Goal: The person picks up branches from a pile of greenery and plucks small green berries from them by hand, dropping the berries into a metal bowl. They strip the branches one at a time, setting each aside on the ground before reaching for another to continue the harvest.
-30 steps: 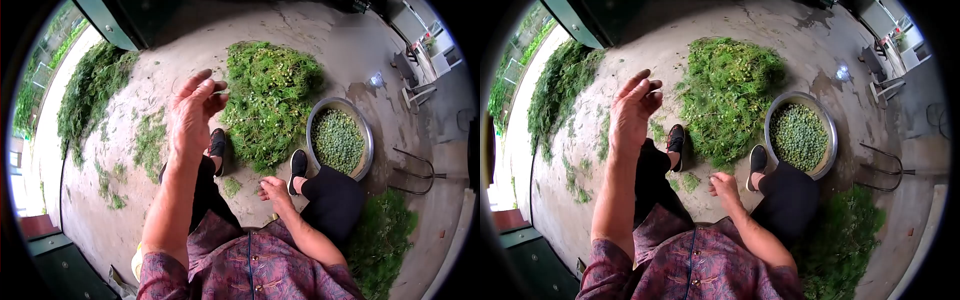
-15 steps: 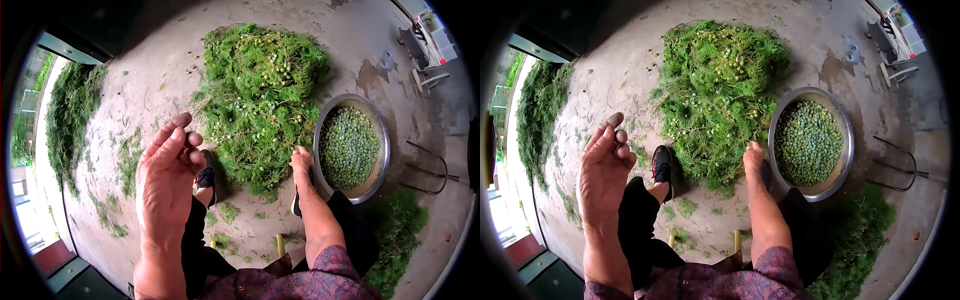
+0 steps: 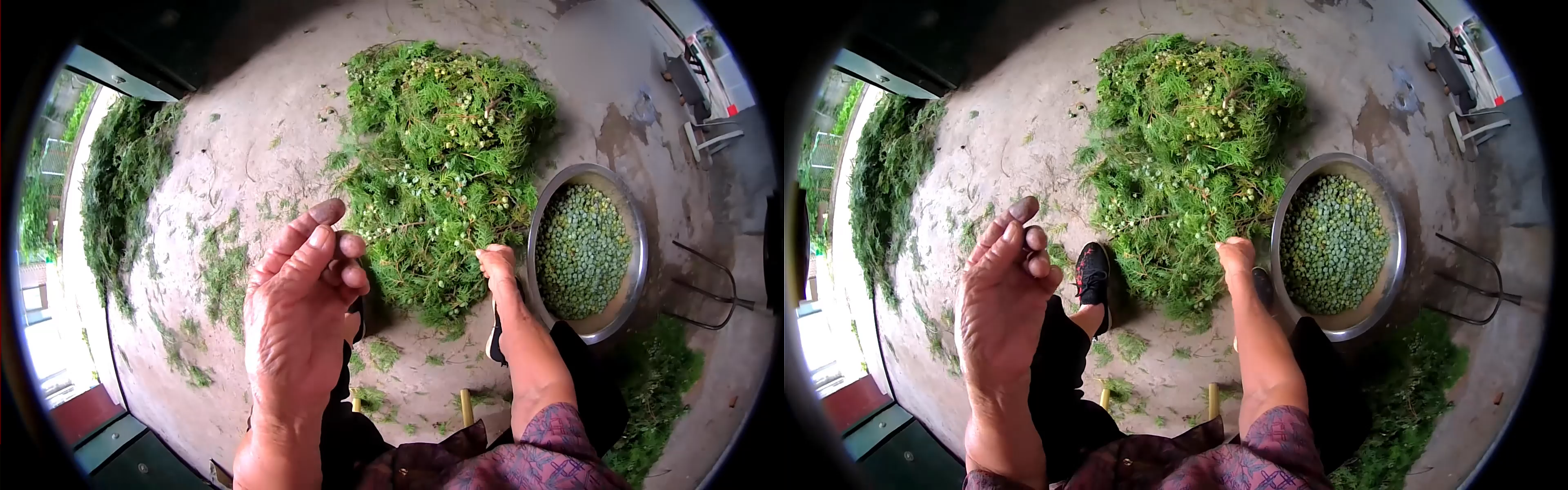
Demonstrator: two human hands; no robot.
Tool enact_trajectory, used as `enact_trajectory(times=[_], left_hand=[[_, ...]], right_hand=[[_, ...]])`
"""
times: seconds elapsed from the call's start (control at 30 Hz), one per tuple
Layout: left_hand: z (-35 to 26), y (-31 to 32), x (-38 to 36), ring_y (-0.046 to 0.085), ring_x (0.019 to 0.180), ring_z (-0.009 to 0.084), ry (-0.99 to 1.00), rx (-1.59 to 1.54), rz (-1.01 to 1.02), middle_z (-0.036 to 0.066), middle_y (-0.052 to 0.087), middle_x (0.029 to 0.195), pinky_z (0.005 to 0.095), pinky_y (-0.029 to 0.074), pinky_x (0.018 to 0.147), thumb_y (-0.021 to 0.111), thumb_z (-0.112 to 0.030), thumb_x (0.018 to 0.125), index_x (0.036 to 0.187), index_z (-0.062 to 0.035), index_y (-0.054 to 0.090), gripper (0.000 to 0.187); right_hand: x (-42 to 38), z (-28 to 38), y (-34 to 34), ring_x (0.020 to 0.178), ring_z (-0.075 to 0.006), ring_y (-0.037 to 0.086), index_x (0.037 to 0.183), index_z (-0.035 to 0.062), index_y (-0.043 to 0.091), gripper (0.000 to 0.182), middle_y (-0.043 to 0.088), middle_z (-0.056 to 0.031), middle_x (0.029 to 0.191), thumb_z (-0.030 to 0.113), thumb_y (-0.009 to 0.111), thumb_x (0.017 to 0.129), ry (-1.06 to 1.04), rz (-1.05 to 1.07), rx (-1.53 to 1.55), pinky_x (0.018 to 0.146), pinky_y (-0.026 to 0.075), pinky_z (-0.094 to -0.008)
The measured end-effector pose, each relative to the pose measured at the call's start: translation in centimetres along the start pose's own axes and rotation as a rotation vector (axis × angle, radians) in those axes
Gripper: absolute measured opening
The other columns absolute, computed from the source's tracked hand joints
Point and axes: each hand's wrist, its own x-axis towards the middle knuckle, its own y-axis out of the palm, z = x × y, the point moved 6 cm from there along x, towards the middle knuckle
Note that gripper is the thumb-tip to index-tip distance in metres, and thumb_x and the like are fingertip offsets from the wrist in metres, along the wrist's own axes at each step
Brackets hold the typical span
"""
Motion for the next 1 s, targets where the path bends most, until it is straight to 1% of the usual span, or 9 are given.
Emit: enact_trajectory(times=[0.07,0.3,0.43,0.6,0.7,0.73,0.77,0.87,1.0], left_hand=[[0.1,0.3,-0.4,0.051,0.066,0.0094,0.013,0.032,0.022,0.003,0.056,0.081,0.0207,0.044,0.062,0.053,-0.009,0.088,0.111,0.0004,0.053,0.025],[3.0,-1.5,0.3,0.056,0.086,0.0125,0.030,0.225,-0.027,0.003,0.061,0.100,0.0266,0.041,0.078,0.060,-0.005,0.081,0.113,-0.0049,0.054,0.033],[5.1,-0.3,-0.1,0.053,0.088,0.0119,0.017,0.281,0.103,0.003,0.060,0.104,0.0271,0.039,0.079,0.062,-0.004,0.077,0.114,-0.0039,0.053,0.038],[5.2,1.5,-0.6,0.054,0.070,0.0098,0.042,0.104,0.190,0.001,0.061,0.081,0.0239,0.043,0.065,0.058,-0.003,0.083,0.095,-0.0055,0.058,0.012],[3.7,2.1,-1.2,0.054,0.066,0.0091,0.134,0.153,0.193,0.000,0.060,0.078,0.0243,0.044,0.062,0.058,-0.004,0.083,0.091,-0.0046,0.060,0.009],[3.5,2.3,-1.3,0.054,0.062,0.0088,0.146,0.204,0.218,-0.001,0.059,0.074,0.0241,0.045,0.059,0.059,-0.004,0.082,0.090,-0.0038,0.061,0.008],[3.4,2.6,-1.6,0.054,0.061,0.0085,0.131,0.221,0.228,-0.001,0.059,0.073,0.0226,0.045,0.059,0.060,-0.003,0.082,0.090,-0.0035,0.061,0.008],[3.8,3.8,-2.0,0.053,0.060,0.0077,0.171,0.337,0.298,-0.001,0.059,0.072,0.0219,0.044,0.057,0.061,-0.004,0.082,0.086,-0.0029,0.062,0.005],[5.1,4.7,-2.6,0.052,0.061,0.0061,0.206,0.467,0.339,-0.001,0.060,0.072,0.0214,0.043,0.056,0.062,-0.005,0.081,0.084,-0.0030,0.062,0.003]], right_hand=[[-4.1,2.9,-0.8,0.044,-0.0054,0.041,0.061,0.0090,0.048,0.022,0.046,0.0026,0.055,0.005,0.063,0.077,-0.006,-0.003,0.250,0.035,0.029,-0.0223],[-16.4,13.4,-3.0,0.055,-0.0082,0.050,0.071,0.0068,0.056,0.015,0.054,0.0014,0.063,0.015,0.062,0.083,-0.232,0.229,0.447,0.051,0.039,-0.0215],[-23.5,17.7,-2.7,0.057,-0.0091,0.051,0.075,0.0061,0.057,0.012,0.055,0.0015,0.065,0.013,0.061,0.084,-0.324,0.324,0.484,0.055,0.041,-0.0231],[-27.6,18.9,-1.3,0.058,-0.0098,0.053,0.082,0.0024,0.059,0.015,0.057,-0.0005,0.068,0.017,0.061,0.085,-0.353,0.454,0.481,0.055,0.043,-0.0239],[-27.5,19.7,-3.0,0.056,-0.0081,0.049,0.085,0.0022,0.062,0.015,0.056,-0.0002,0.066,0.017,0.061,0.085,-0.348,0.265,0.540,0.052,0.040,-0.0215],[-27.0,20.4,-4.5,0.061,-0.0076,0.051,0.087,0.0019,0.062,0.019,0.057,-0.0001,0.070,0.021,0.059,0.087,-0.478,0.154,0.471,0.056,0.041,-0.0206],[-26.5,21.2,-5.5,0.066,-0.0060,0.051,0.090,0.0007,0.062,0.022,0.057,0.0004,0.073,0.023,0.058,0.088,-0.660,0.137,0.478,0.058,0.041,-0.0191],[-27.3,23.5,-7.5,0.068,-0.0056,0.051,0.097,-0.0004,0.062,0.027,0.059,0.0004,0.075,0.024,0.059,0.088,-0.767,0.091,0.433,0.062,0.042,-0.0190],[-26.8,23.8,-8.0,0.060,-0.0040,0.047,0.093,-0.0009,0.062,0.025,0.057,0.0025,0.068,0.023,0.064,0.084,-0.704,0.204,0.385,0.055,0.038,-0.0182]])
